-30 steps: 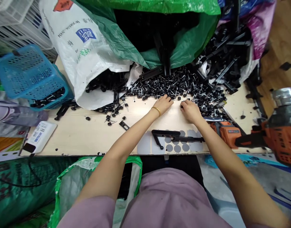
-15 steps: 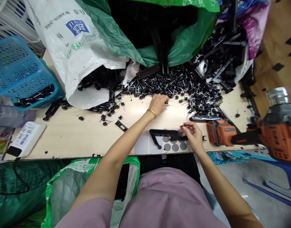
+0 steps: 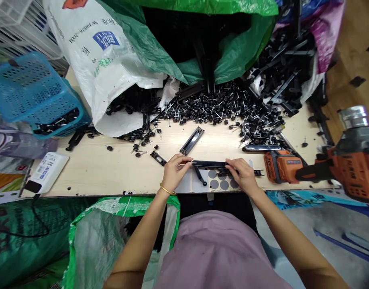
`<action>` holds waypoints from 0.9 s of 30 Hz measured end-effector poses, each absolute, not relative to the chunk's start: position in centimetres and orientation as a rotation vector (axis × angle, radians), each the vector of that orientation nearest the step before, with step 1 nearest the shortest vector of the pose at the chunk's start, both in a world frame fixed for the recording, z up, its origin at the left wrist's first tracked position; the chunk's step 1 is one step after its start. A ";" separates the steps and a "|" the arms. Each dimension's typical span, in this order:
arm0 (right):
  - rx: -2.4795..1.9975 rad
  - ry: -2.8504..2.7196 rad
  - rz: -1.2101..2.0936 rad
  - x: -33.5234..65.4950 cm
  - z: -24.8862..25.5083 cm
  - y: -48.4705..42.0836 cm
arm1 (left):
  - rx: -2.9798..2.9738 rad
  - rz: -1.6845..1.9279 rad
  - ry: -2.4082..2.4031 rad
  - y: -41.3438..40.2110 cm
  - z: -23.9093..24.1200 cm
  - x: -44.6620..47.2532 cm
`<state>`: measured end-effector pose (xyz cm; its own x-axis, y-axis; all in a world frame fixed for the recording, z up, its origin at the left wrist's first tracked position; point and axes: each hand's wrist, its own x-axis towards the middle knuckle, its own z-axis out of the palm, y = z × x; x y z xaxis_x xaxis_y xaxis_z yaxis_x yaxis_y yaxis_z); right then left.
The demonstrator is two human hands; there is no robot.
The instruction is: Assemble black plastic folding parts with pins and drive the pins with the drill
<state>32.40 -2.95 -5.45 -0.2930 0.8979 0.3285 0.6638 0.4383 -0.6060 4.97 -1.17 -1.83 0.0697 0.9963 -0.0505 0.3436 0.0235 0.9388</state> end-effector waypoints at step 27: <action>-1.457 -2.334 0.127 33.2 -9.0 -6.1 | 1.847 0.683 1.528 -2.0 -4.8 4.4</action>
<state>33.20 -6.11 -8.96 -0.3870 0.8807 0.2731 0.8458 0.4570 -0.2753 4.43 -1.98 -4.85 0.1898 0.9818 -0.0061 0.6504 -0.1211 0.7499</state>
